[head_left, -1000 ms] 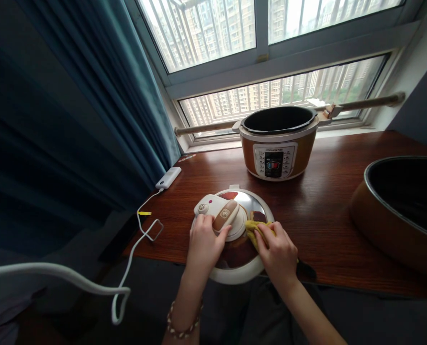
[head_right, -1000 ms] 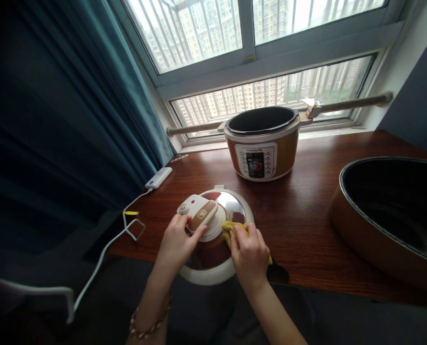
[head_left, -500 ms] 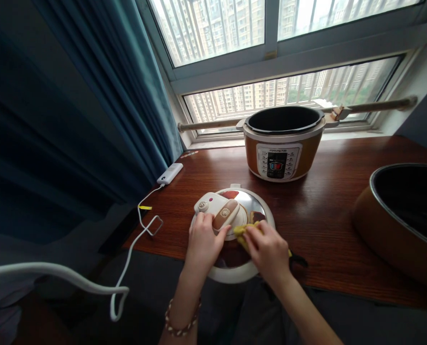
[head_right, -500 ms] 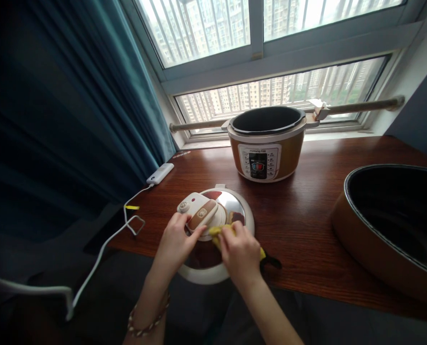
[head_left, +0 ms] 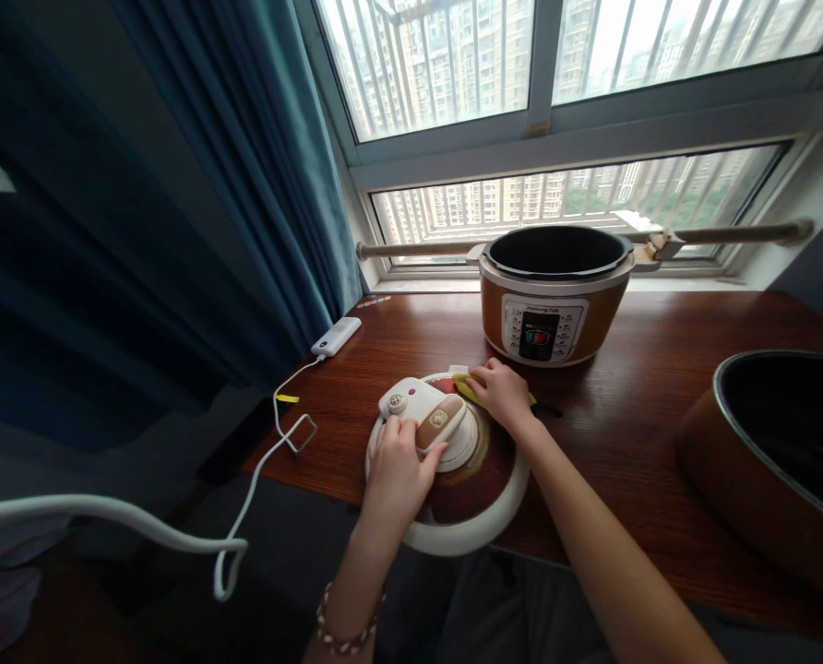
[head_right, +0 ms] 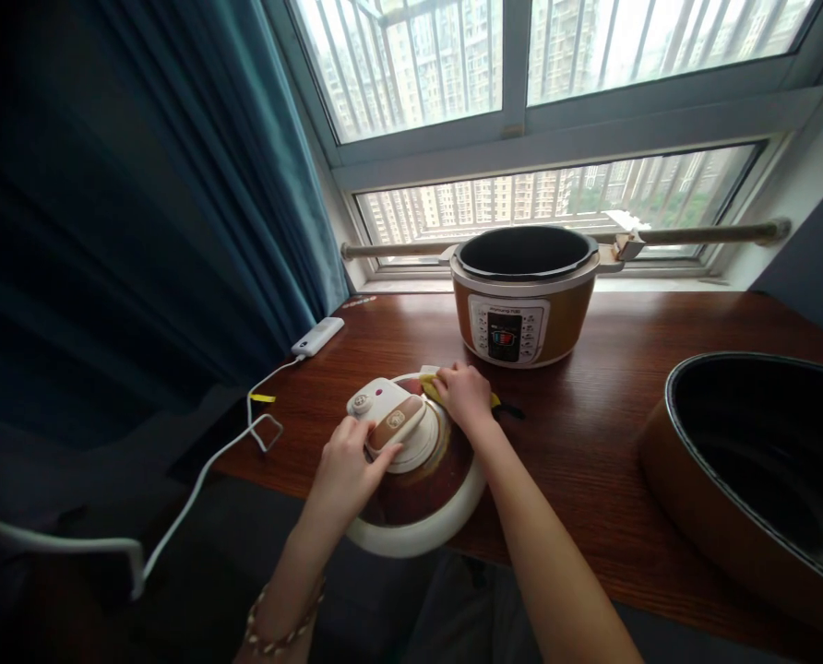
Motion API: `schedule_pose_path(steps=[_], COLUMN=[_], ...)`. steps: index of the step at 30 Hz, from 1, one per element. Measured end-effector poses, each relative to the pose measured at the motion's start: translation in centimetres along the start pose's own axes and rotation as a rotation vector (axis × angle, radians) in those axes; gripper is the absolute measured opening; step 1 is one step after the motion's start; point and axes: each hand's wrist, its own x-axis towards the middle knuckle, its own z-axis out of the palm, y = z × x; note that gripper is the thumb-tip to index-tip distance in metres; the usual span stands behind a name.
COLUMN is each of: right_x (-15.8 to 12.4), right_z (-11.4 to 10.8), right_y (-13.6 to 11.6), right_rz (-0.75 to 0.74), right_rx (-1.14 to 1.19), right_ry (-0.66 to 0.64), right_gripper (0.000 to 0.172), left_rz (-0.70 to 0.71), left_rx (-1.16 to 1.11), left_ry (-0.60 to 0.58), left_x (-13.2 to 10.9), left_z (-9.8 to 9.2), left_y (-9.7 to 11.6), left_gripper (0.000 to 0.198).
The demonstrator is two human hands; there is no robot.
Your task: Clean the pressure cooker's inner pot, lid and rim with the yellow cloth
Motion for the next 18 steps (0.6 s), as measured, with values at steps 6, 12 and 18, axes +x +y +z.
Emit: schedule_pose_path(steps=[6, 12, 18], right_x=[-0.3, -11.7, -18.7], right_z=[-0.5, -0.9, 0.5], right_y=[3.1, 2.1, -3.9], right_rz=[0.239, 0.220, -0.172], right_rx=[0.019, 0.051, 0.125], right_ry=[-0.034, 0.206, 0.257], right_gripper=[0.034, 0.031, 0.020], left_rz=[-0.019, 0.010, 0.043], left_rx=[0.041, -0.021, -0.048], left_ry=[-0.016, 0.011, 0.038], left_x=[0.2, 0.3, 0.3], left_z=[-0.2, -0.2, 0.3], left_y=[0.3, -0.1, -0.8], left_gripper=[0.031, 0.033, 0.036])
